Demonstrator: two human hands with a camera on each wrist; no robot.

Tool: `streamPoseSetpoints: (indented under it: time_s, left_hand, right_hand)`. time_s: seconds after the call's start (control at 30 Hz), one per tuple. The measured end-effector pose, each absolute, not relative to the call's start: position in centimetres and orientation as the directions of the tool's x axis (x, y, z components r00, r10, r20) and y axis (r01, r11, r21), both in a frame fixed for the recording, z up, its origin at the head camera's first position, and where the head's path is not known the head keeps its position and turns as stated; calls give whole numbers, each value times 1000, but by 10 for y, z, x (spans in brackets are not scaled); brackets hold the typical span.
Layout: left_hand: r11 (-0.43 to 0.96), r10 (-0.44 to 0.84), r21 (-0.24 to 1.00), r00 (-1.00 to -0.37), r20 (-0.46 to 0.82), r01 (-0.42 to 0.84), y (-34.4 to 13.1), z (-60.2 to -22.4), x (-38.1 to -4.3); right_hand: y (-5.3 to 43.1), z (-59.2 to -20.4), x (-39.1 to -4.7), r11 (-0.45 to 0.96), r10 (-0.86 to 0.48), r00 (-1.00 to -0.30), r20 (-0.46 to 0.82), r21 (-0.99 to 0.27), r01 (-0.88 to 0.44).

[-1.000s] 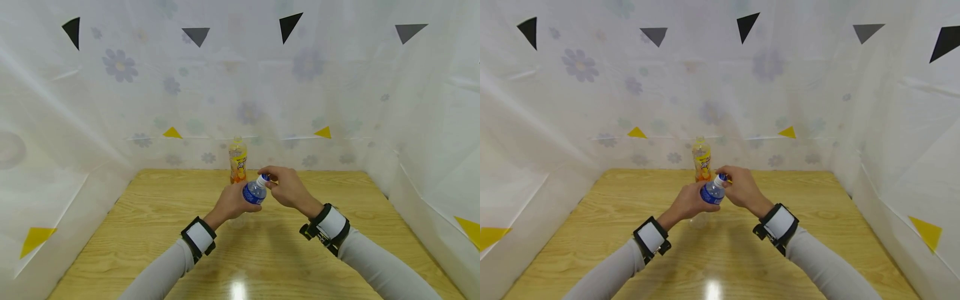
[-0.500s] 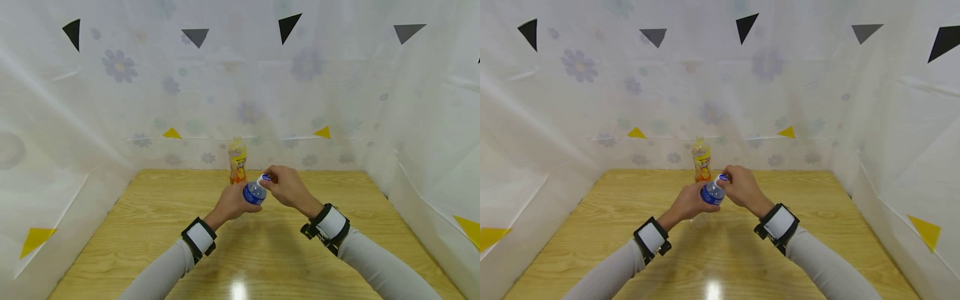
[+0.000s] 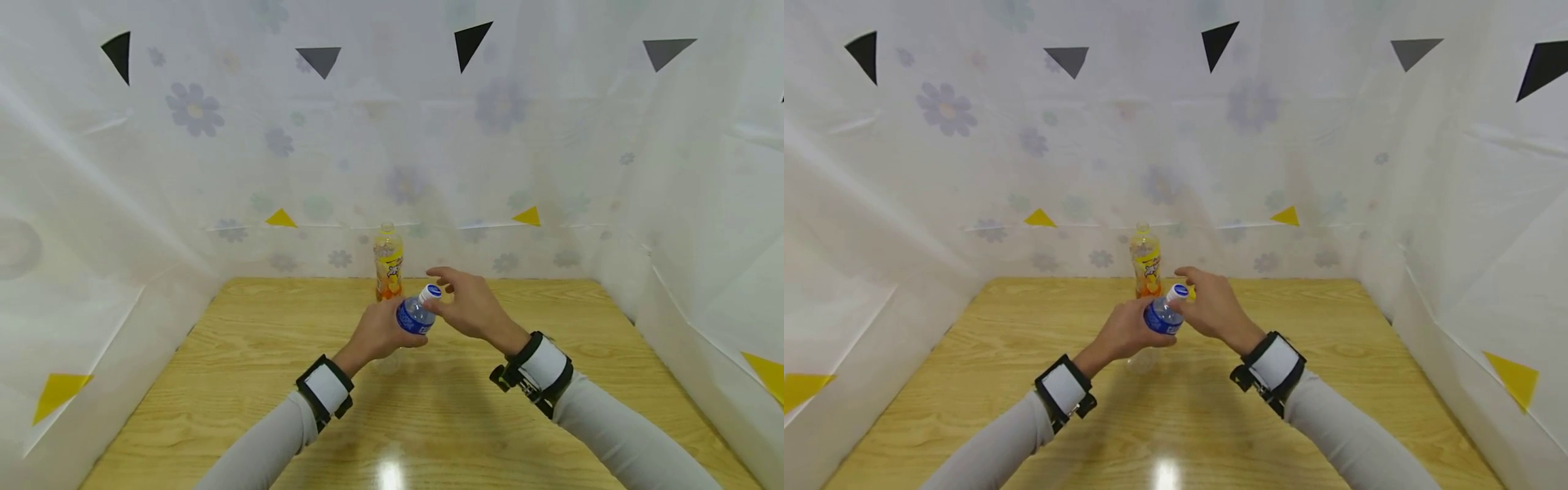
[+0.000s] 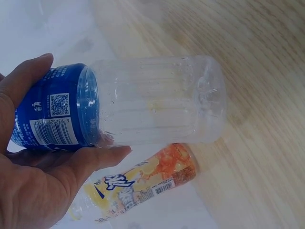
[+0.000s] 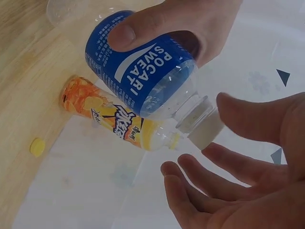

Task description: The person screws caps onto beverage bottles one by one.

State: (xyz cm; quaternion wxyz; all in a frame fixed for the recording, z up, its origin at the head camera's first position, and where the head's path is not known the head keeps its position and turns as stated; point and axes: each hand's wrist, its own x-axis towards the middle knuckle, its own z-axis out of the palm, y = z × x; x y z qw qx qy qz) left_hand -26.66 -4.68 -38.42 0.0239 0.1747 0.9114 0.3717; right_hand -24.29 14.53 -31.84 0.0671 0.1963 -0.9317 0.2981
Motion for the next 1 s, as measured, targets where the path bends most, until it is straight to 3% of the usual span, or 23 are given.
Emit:
streamPoseSetpoints:
  time_s: [0.3,1.0]
  left_hand:
    - [664,341,681,-935,94,311,-47,-384,-267]
    - [658,335,681,-935,118,322,-47,-386,-268]
  right_hand:
    - [143,-323,-242,702,-376,-878,296,-528,-478]
    - [137,-333,-248,716,-341,-848,405,-472,-514]
